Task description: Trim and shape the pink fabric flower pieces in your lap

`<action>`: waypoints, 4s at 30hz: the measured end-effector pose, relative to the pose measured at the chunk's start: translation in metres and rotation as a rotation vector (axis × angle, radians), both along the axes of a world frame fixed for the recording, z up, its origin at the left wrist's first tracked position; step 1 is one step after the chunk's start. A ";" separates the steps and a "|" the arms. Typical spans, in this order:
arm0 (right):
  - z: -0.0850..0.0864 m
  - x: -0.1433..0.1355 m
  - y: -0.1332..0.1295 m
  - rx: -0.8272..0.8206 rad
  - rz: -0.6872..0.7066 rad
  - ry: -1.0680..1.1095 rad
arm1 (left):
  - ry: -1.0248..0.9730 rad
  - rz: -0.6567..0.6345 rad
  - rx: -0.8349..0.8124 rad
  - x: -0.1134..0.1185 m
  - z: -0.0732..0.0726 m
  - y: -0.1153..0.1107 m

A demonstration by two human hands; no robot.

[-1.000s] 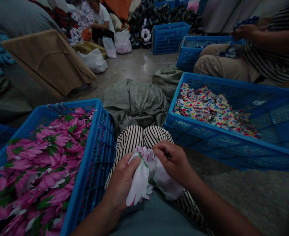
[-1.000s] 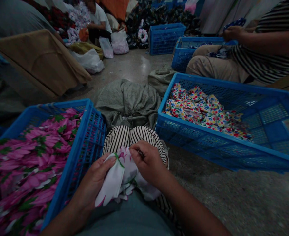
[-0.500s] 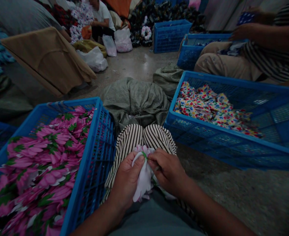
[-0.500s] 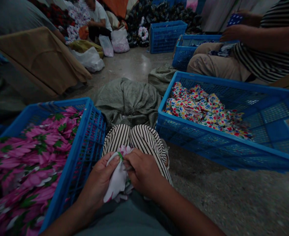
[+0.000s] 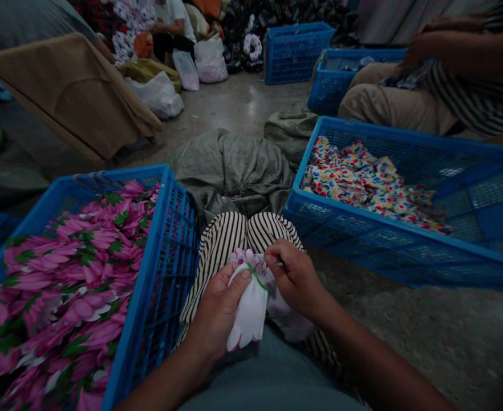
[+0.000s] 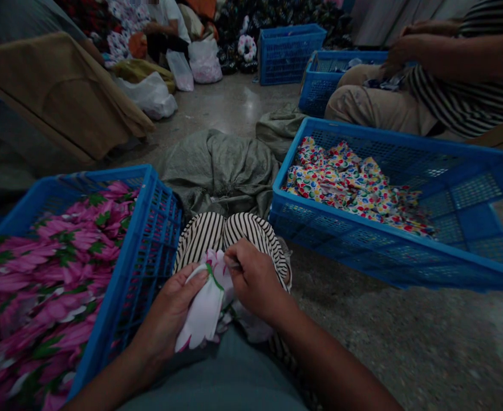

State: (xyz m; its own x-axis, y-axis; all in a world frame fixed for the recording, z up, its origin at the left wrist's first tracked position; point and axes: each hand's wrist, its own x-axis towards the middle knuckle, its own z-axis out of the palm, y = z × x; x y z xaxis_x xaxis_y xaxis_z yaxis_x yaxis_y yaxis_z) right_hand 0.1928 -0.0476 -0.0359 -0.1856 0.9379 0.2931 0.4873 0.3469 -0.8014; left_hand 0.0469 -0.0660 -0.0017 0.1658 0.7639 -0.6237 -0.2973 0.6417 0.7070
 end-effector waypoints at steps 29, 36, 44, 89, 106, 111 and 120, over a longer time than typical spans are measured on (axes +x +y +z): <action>0.015 0.019 -0.016 0.088 0.269 -0.279 | -0.115 -0.089 0.056 0.001 -0.002 -0.002; 0.012 0.018 -0.016 0.037 0.258 -0.220 | -0.199 -0.093 0.045 0.001 -0.004 -0.003; 0.003 0.017 -0.015 -0.142 -0.016 0.072 | -0.348 0.078 -0.112 0.004 0.003 0.002; 0.001 -0.007 -0.023 -0.495 0.174 0.534 | -0.222 0.046 0.028 0.004 -0.005 -0.001; 0.002 -0.002 -0.018 -0.566 0.037 0.674 | -0.296 0.213 -0.067 0.006 -0.003 0.001; 0.015 0.013 -0.021 -0.106 0.143 0.069 | -0.279 0.245 -0.097 0.005 -0.003 0.003; 0.029 0.016 -0.014 0.073 0.180 -0.419 | -0.341 0.147 -0.018 0.006 -0.001 0.001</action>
